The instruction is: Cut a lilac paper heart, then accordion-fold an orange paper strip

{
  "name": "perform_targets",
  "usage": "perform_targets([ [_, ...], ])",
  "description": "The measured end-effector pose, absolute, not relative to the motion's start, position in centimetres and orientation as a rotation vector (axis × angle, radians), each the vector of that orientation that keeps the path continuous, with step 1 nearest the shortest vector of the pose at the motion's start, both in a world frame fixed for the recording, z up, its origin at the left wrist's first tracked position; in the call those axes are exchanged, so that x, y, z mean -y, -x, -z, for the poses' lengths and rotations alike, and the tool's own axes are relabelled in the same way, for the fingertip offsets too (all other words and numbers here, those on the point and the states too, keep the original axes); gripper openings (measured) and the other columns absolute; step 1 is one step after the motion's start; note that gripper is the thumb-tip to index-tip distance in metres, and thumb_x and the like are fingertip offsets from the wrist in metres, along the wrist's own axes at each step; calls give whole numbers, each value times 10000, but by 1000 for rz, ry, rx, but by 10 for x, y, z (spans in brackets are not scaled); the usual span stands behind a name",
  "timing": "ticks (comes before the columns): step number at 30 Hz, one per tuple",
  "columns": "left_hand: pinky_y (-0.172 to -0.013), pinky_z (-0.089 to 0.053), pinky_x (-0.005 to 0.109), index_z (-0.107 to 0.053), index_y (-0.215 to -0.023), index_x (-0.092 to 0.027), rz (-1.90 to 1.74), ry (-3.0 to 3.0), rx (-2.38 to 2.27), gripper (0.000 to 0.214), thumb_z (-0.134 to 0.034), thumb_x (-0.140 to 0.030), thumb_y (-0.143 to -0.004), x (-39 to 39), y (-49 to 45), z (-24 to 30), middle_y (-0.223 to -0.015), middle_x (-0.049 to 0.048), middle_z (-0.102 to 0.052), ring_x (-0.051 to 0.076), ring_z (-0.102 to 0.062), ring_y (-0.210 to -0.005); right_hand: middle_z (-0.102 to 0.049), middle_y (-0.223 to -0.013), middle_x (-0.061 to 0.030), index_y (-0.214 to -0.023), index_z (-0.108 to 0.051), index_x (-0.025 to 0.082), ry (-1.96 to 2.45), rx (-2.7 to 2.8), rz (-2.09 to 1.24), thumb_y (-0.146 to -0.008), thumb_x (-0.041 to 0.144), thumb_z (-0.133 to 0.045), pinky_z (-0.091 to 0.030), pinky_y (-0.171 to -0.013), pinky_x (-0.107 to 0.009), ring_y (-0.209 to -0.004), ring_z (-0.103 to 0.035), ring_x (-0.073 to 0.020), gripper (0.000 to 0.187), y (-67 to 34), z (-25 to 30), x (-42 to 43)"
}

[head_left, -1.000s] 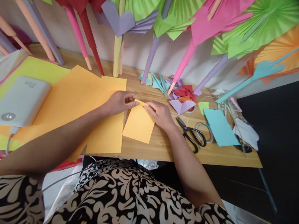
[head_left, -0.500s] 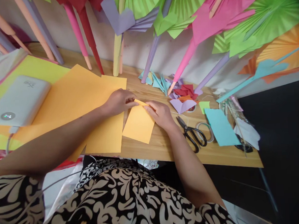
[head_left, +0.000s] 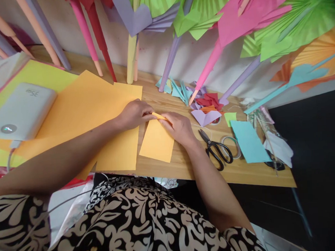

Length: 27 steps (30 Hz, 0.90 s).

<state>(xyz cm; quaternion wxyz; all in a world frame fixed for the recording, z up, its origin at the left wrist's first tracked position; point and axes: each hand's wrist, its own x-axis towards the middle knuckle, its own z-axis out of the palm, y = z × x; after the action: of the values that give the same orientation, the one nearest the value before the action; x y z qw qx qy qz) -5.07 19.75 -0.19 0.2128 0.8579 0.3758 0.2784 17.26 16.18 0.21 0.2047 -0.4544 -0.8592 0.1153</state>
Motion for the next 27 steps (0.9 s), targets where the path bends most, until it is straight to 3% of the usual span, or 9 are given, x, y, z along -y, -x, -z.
perform_targets([
  [7,-599,-353,248,-652,-751,-167,-750,-2253,-1063,434,-553,-559,-909,-195,51,-1,-657,10,-598,126,-514,-603,-742,-935,-65,-1022,-679,195,1272,2420,-292,-1034,379,-452,-399,-693,-306,-848,-659,-217,292,-171,-5,-161],
  [10,-609,-369,244,-675,-815,-160,-688,-2226,-1046,461,-473,-553,-945,-194,52,-4,-698,17,-623,133,-545,-636,-735,-907,-66,-968,-677,193,1271,2432,-270,-1034,391,-451,-387,-675,-308,-819,-652,-216,308,-170,-4,-161],
  [19,-579,-366,222,-663,-756,-159,-766,-2144,-1143,285,-562,-404,-859,-195,51,-3,-668,8,-634,120,-539,-615,-761,-1049,-36,-1060,-718,230,1188,2241,-535,-977,354,-573,-486,-837,-306,-969,-691,-203,208,-180,-7,-164],
  [27,-573,-371,222,-655,-744,-154,-862,-2077,-1194,273,-584,-398,-846,-195,51,-4,-665,8,-635,119,-530,-606,-780,-997,-20,-994,-762,229,1275,1951,-681,-931,406,-601,-535,-800,-304,-894,-710,-194,248,-196,-6,-172],
])
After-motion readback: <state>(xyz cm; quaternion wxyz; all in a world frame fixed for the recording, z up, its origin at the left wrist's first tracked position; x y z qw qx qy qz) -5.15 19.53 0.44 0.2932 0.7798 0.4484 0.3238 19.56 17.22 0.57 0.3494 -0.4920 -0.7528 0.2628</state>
